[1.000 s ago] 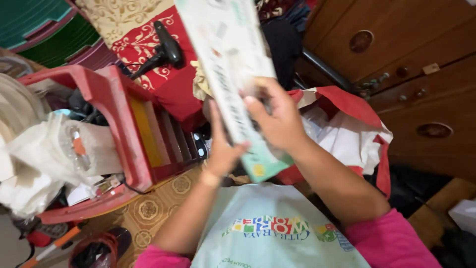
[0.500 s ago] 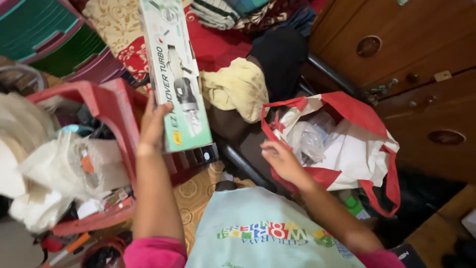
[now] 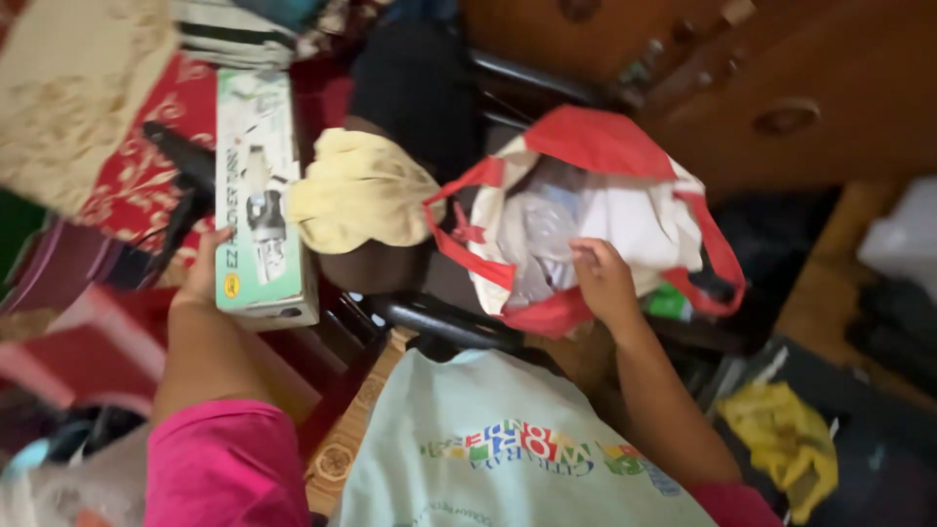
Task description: Assembling a handheld vacuum cleaner by attaching the canister and extension tubes and plugging it in.
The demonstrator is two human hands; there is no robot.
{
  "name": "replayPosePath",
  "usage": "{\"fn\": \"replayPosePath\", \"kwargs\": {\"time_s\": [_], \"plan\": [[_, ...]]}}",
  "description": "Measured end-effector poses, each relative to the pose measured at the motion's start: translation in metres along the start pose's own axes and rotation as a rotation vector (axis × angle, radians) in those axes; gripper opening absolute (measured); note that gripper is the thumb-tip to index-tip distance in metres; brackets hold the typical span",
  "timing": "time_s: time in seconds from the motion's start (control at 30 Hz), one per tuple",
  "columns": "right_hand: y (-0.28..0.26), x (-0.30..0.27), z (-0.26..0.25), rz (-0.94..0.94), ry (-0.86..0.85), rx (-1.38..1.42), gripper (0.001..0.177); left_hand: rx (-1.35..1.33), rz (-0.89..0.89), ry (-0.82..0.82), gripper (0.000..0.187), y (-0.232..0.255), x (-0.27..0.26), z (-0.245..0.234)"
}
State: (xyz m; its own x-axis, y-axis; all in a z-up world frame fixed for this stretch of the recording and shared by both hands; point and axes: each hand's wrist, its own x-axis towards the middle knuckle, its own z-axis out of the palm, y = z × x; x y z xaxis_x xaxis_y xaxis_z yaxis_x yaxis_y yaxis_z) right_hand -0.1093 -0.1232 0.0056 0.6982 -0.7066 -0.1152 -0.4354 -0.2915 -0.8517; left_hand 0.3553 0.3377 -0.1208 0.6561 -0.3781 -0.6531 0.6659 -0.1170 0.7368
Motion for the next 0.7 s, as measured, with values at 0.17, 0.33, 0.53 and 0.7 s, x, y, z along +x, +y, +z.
{"fn": "replayPosePath", "kwargs": {"time_s": [0.17, 0.33, 0.53, 0.7], "plan": [[-0.017, -0.018, 0.017, 0.104, -0.179, -0.330, 0.027, -0.104, -0.156, -0.041, 0.052, -0.016, -0.003, 0.021], [0.002, -0.049, 0.048, 0.067, -0.363, -0.417, 0.029, 0.305, -0.112, 0.155, 0.046, -0.002, 0.020, 0.017], [-0.003, -0.020, 0.055, -0.044, -0.040, -0.456, 0.066, 0.684, 0.356, 0.613, 0.037, -0.011, 0.089, -0.032], [-0.006, 0.012, 0.060, 0.266, -0.234, -0.406, 0.092, 0.236, 1.093, 0.559, 0.029, 0.080, -0.044, 0.128]]}}
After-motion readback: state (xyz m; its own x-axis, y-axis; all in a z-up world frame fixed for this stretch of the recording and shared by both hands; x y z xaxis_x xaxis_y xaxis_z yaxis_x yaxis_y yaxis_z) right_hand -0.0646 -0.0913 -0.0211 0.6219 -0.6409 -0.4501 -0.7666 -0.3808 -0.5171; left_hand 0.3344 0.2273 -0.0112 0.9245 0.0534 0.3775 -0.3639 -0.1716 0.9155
